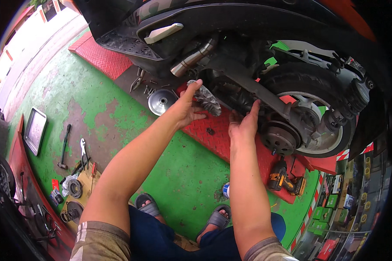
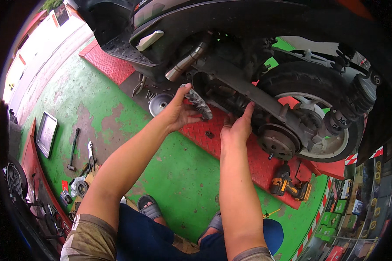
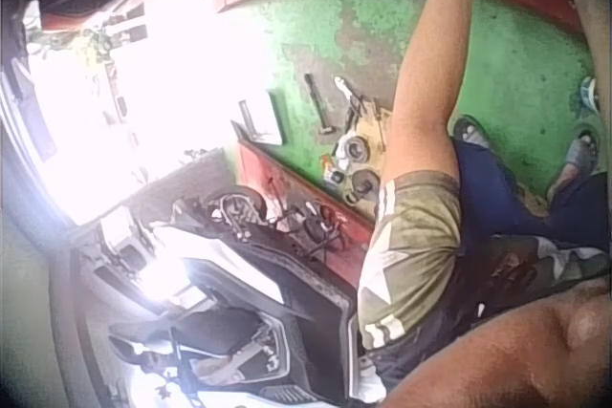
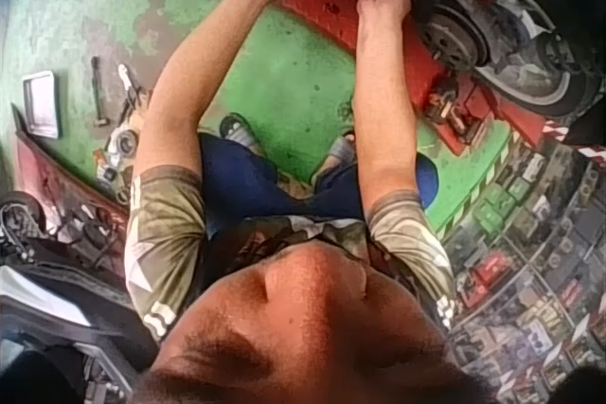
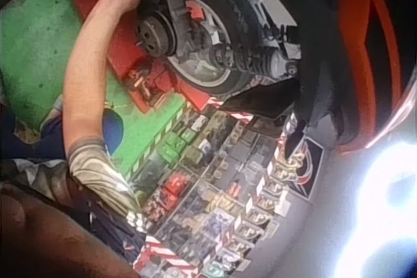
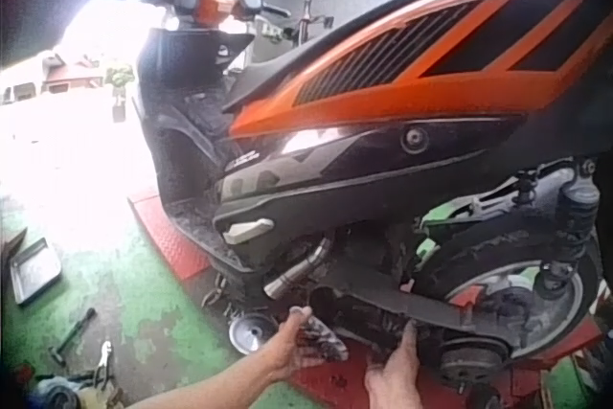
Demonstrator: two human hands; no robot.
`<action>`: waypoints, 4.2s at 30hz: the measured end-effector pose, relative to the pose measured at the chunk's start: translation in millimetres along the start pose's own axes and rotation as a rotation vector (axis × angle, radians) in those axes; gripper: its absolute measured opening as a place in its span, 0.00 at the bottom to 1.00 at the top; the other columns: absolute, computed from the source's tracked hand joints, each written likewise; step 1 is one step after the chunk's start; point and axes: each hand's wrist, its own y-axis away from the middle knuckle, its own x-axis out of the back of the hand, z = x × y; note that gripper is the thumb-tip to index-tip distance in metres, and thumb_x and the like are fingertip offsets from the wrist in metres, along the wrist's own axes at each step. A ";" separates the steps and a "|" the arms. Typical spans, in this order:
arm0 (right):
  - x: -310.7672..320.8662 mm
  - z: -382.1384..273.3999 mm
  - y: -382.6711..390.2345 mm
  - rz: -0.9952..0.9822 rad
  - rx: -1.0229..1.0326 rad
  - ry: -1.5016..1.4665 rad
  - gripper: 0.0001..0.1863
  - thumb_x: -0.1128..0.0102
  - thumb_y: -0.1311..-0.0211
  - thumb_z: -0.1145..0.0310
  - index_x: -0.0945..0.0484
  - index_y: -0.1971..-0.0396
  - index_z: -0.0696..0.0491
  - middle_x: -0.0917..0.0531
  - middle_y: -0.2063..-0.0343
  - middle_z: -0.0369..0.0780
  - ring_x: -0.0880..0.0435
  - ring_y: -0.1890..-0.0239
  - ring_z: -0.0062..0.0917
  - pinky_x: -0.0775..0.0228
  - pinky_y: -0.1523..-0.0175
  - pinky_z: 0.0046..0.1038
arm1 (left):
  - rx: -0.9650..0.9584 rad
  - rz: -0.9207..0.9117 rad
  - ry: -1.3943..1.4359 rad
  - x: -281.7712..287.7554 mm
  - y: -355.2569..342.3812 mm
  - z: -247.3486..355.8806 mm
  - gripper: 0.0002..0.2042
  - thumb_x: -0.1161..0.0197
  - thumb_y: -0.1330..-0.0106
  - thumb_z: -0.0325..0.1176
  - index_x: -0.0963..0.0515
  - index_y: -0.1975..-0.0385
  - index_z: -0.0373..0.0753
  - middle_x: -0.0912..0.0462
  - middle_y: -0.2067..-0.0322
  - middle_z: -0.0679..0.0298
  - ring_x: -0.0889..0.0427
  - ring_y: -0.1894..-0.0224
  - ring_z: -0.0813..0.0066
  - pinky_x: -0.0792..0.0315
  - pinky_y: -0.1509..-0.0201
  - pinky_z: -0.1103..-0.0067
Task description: Replacing and reassembling transmission components on a scooter's CVT system.
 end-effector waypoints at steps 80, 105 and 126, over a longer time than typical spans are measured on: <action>-16.5 1.6 -17.6 -0.014 0.050 0.027 0.26 0.43 0.39 0.55 0.28 0.44 0.52 0.25 0.48 0.43 0.24 0.46 0.35 0.29 0.43 0.38 | -0.007 0.103 0.081 -31.7 -18.2 -2.9 0.47 0.42 0.41 0.75 0.32 0.35 0.38 0.22 0.41 0.56 0.24 0.37 0.60 0.36 0.30 0.59; 7.8 -4.5 -13.7 -0.254 0.010 0.189 0.47 0.33 0.40 0.40 0.39 0.30 0.52 0.25 0.39 0.50 0.26 0.36 0.35 0.41 0.36 0.33 | -0.066 0.055 0.082 -35.8 -34.6 -24.0 0.43 0.28 0.36 0.52 0.40 0.31 0.29 0.36 0.30 0.51 0.33 0.31 0.42 0.34 0.27 0.57; 7.4 -4.5 -9.4 -0.279 0.003 0.229 0.52 0.30 0.44 0.39 0.42 0.30 0.56 0.25 0.39 0.49 0.27 0.35 0.32 0.46 0.36 0.34 | -0.099 0.089 0.120 -32.7 -50.0 -25.5 0.32 0.29 0.35 0.51 0.26 0.43 0.30 0.21 0.43 0.53 0.22 0.40 0.59 0.29 0.31 0.64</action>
